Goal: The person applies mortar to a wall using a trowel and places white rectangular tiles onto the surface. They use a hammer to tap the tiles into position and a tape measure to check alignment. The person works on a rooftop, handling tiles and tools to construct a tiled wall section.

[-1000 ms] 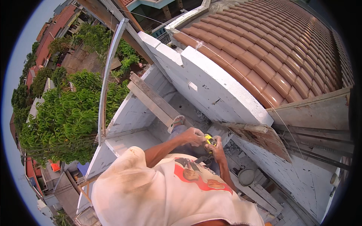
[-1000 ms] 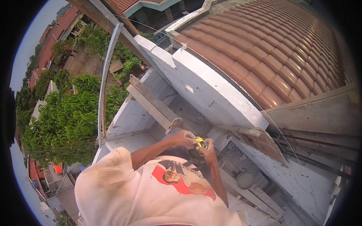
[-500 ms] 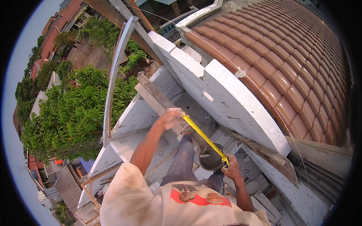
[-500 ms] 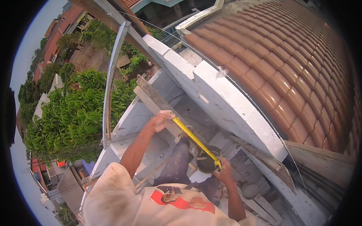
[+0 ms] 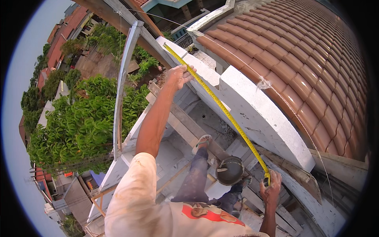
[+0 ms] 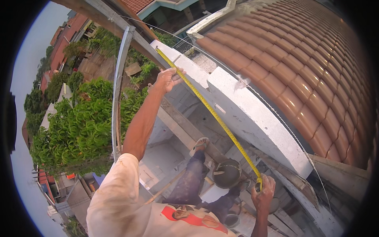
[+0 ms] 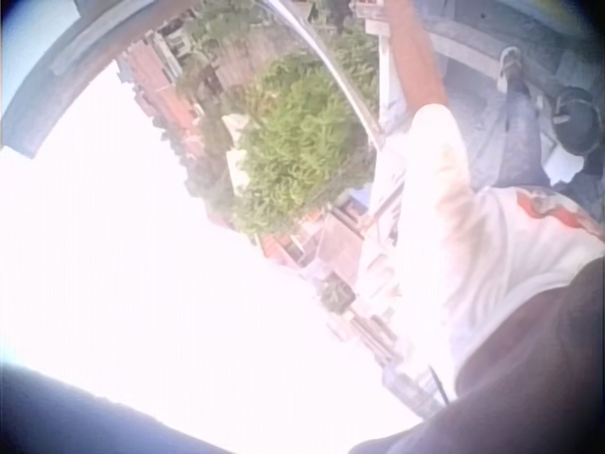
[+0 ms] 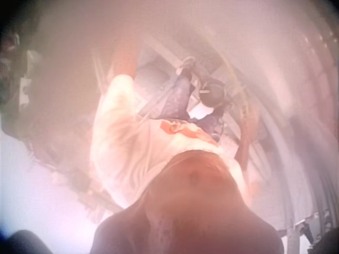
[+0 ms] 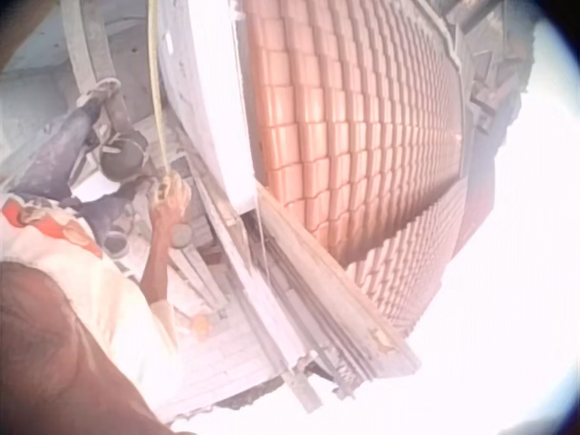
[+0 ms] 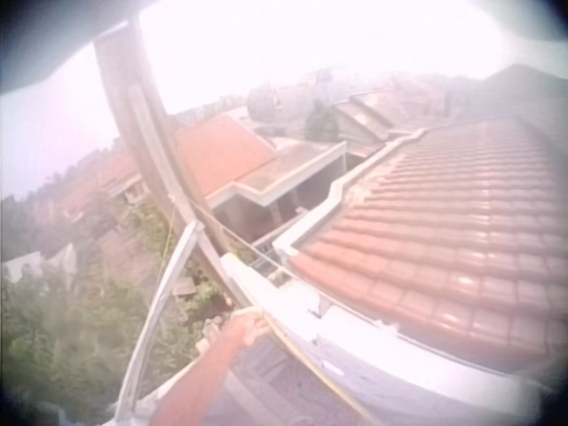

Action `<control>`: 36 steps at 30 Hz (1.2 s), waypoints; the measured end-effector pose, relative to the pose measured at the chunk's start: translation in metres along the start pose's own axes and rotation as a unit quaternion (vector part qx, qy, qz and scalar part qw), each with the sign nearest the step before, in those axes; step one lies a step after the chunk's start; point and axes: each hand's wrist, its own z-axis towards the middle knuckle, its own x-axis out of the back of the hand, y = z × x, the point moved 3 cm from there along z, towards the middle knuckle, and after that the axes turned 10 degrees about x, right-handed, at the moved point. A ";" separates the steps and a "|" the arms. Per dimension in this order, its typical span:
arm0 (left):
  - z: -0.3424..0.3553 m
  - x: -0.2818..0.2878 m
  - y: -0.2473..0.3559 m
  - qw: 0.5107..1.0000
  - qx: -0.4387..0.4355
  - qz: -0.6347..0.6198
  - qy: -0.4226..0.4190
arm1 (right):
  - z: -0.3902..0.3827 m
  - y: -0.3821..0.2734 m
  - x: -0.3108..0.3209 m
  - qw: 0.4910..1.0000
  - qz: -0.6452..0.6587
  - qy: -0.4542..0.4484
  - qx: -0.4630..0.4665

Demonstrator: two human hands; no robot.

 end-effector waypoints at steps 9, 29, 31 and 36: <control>0.013 -0.022 0.007 0.998 -0.036 0.053 -0.008 | 0.123 -0.076 -0.042 0.997 -0.056 0.047 0.016; 0.031 -0.001 0.031 0.996 -0.076 0.048 0.002 | 0.165 -0.101 -0.039 0.991 -0.095 0.075 0.048; 0.033 0.004 0.033 0.996 -0.078 0.050 0.005 | 0.168 -0.104 -0.039 0.992 -0.091 0.074 0.049; 0.040 0.006 0.032 0.995 -0.082 0.042 0.025 | 0.172 -0.102 -0.039 0.992 -0.092 0.070 0.050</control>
